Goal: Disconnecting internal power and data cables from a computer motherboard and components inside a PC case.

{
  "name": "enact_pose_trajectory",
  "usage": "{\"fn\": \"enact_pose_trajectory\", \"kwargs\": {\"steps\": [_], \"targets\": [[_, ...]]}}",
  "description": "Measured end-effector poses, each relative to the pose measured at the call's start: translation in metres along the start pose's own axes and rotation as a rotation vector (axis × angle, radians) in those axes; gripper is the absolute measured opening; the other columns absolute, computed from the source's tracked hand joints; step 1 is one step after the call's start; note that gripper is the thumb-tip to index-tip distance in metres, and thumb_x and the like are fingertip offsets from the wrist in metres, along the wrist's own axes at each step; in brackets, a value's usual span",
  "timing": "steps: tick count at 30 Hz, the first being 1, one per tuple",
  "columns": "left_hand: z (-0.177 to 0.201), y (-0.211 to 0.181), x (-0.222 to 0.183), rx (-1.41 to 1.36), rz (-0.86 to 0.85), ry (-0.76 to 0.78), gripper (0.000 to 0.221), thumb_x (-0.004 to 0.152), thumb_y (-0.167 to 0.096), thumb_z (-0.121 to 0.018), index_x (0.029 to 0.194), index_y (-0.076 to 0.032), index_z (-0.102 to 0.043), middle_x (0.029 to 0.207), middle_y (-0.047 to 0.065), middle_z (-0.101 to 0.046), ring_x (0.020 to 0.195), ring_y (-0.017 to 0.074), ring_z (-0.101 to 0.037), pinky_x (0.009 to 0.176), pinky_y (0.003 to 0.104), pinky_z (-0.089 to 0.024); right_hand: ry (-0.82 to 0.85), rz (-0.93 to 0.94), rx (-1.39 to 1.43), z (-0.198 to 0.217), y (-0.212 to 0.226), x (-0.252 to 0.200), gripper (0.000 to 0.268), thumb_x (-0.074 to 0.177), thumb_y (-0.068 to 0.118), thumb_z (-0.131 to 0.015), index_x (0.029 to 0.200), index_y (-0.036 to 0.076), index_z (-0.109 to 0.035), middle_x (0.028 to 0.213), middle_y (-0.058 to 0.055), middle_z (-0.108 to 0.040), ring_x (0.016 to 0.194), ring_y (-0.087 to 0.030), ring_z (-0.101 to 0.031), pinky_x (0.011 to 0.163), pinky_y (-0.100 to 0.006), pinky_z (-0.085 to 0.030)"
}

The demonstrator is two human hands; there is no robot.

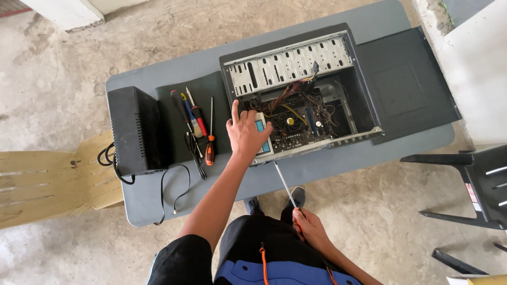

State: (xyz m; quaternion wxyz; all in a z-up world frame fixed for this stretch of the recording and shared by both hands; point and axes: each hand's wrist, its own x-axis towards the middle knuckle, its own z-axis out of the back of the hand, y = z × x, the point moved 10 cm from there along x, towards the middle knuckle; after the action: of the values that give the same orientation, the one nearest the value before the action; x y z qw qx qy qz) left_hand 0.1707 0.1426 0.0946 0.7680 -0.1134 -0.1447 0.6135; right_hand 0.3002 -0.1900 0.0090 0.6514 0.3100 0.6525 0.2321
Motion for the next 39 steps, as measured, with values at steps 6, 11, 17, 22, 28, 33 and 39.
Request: {"fn": "enact_pose_trajectory", "kwargs": {"steps": [6, 11, 17, 22, 28, 33, 39], "targets": [[-0.001, 0.000, 0.000, -0.013, 0.009, 0.018, 0.057, 0.095, -0.058, -0.066, 0.121, -0.008, -0.075, 0.126, 0.010, -0.074, 0.168, 0.0309, -0.021, 0.109, 0.063, -0.044, 0.074, -0.026, -0.052, -0.006, 0.003, 0.001, 0.044, 0.112, 0.043, -0.048, 0.085, 0.009, -0.057, 0.061, -0.005, -0.052, 0.050, -0.016, -0.047, 0.054, -0.028, -0.041], [0.003, -0.001, 0.000, -0.018, 0.009, 0.019, 0.058, 0.095, -0.057, -0.066, 0.123, -0.008, -0.075, 0.127, 0.010, -0.074, 0.168, 0.0310, -0.021, 0.109, 0.062, -0.045, 0.250, -0.001, 0.130, -0.012, -0.015, 0.017, 0.051, 0.113, 0.044, -0.044, 0.082, 0.006, -0.056, 0.057, -0.006, -0.049, 0.043, -0.017, -0.042, 0.046, -0.027, -0.037], [-0.001, -0.001, -0.002, -0.016, 0.022, 0.040, 0.059, 0.096, -0.059, -0.065, 0.125, -0.008, -0.075, 0.128, 0.010, -0.074, 0.169, 0.0306, -0.020, 0.110, 0.062, -0.044, 0.578, -0.165, 0.562, -0.031, -0.010, 0.002, 0.052, 0.112, 0.045, -0.039, 0.082, 0.006, -0.053, 0.053, -0.003, -0.038, 0.035, -0.014, -0.029, 0.035, -0.025, -0.021], [0.003, -0.001, -0.001, -0.016, 0.006, -0.001, 0.055, 0.096, -0.056, -0.066, 0.119, -0.007, -0.075, 0.125, 0.010, -0.074, 0.168, 0.0295, -0.021, 0.106, 0.060, -0.047, 0.588, -0.160, 0.566, -0.045, -0.025, 0.015, 0.048, 0.103, 0.045, -0.040, 0.078, 0.006, -0.052, 0.051, -0.004, -0.036, 0.036, -0.015, -0.026, 0.035, -0.026, -0.021], [0.003, -0.001, -0.003, -0.022, -0.006, -0.016, 0.053, 0.097, -0.056, -0.067, 0.115, -0.007, -0.073, 0.123, 0.010, -0.073, 0.168, 0.0307, -0.022, 0.100, 0.058, -0.049, 0.294, -0.115, 0.394, -0.037, -0.036, 0.019, 0.040, 0.097, 0.029, -0.034, 0.075, 0.004, -0.057, 0.057, -0.007, -0.045, 0.043, -0.020, -0.041, 0.041, -0.033, -0.032], [0.004, -0.002, -0.001, -0.022, 0.002, 0.020, 0.055, 0.098, -0.057, -0.068, 0.120, -0.007, -0.073, 0.132, 0.012, -0.071, 0.169, 0.0312, -0.019, 0.103, 0.060, -0.049, 0.173, 0.021, 0.336, -0.021, -0.022, 0.011, 0.032, 0.107, 0.024, -0.054, 0.104, -0.004, -0.070, 0.078, -0.016, -0.070, 0.060, -0.025, -0.067, 0.047, -0.033, -0.052], [0.004, -0.002, -0.002, -0.035, 0.019, 0.048, 0.054, 0.098, -0.056, -0.068, 0.121, -0.006, -0.072, 0.132, 0.012, -0.070, 0.170, 0.0308, -0.019, 0.104, 0.058, -0.047, 0.151, 0.085, 0.297, -0.020, -0.011, 0.006, 0.018, 0.108, 0.019, -0.067, 0.103, 0.007, -0.055, 0.063, -0.013, -0.062, 0.040, -0.016, -0.048, 0.036, -0.028, -0.041]]}}
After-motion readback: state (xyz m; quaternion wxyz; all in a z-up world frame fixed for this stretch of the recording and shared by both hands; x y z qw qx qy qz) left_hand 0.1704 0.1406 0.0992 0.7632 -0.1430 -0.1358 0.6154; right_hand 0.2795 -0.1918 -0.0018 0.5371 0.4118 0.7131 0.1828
